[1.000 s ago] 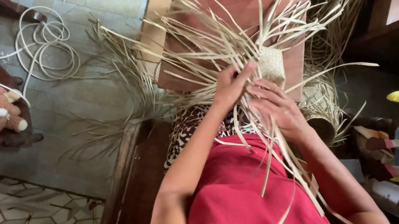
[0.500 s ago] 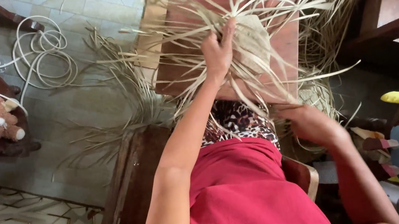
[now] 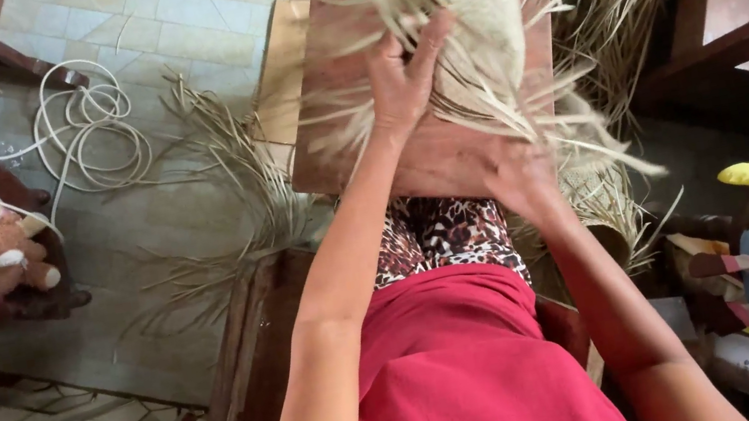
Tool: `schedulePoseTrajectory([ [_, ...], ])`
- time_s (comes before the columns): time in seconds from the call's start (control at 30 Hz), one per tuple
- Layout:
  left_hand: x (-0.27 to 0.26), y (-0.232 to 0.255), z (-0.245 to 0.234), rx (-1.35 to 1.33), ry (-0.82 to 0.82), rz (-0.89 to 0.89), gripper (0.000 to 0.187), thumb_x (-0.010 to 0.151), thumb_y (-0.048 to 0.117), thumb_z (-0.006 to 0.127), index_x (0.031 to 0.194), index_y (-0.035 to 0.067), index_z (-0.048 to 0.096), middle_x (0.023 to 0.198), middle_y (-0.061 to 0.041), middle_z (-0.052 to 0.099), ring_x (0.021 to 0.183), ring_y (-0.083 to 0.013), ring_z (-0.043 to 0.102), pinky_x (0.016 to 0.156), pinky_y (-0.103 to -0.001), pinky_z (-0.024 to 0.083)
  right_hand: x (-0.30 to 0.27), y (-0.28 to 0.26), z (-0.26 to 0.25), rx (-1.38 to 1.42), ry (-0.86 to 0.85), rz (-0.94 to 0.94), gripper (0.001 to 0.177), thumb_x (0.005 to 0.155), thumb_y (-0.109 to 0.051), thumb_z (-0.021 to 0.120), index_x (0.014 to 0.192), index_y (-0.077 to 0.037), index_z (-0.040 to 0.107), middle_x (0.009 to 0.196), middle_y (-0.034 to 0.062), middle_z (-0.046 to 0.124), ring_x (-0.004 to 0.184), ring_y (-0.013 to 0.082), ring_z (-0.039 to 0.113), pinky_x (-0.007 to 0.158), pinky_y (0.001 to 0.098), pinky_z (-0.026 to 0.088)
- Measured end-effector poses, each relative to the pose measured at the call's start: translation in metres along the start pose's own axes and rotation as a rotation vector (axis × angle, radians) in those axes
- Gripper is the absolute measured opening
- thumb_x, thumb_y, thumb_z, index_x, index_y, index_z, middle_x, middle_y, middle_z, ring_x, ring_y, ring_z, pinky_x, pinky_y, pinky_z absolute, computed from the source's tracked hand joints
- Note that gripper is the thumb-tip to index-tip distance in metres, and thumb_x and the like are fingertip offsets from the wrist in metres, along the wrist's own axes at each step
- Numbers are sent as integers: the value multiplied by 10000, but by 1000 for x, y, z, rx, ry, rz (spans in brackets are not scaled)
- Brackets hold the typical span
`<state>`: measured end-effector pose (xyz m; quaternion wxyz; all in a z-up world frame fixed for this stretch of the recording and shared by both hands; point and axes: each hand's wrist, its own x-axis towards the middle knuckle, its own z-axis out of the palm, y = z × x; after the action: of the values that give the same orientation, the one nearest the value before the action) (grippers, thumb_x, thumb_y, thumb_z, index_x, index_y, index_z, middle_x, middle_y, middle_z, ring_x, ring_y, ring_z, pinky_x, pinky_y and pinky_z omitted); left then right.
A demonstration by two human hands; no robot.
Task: Weaving dried palm leaves together to create a structured mat or basket.
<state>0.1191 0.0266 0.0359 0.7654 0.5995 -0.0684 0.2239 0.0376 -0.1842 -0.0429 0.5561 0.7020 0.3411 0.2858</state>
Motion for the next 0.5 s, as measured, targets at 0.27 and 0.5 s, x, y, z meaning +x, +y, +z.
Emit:
schedulePoseTrajectory([
  [0.27, -49, 9, -3, 236, -238, -46, 404, 858, 397, 657, 625, 98, 517, 494, -23, 530, 522, -60, 467, 521, -247, 430, -22, -16, -33, 863, -359, -249, 343, 929, -329, 388, 1087, -63, 536, 1038, 153, 435, 535, 212, 650, 367, 297, 469],
  [0.5, -101, 16, 3, 11, -194, -307, 344, 840, 304, 724, 579, 123, 593, 434, -23, 515, 418, -72, 405, 543, -193, 425, -43, 78, -83, 1900, -260, 623, 76, 805, -199, 681, 807, -276, 681, 611, -53, 632, 626, 165, 645, 604, 268, 512],
])
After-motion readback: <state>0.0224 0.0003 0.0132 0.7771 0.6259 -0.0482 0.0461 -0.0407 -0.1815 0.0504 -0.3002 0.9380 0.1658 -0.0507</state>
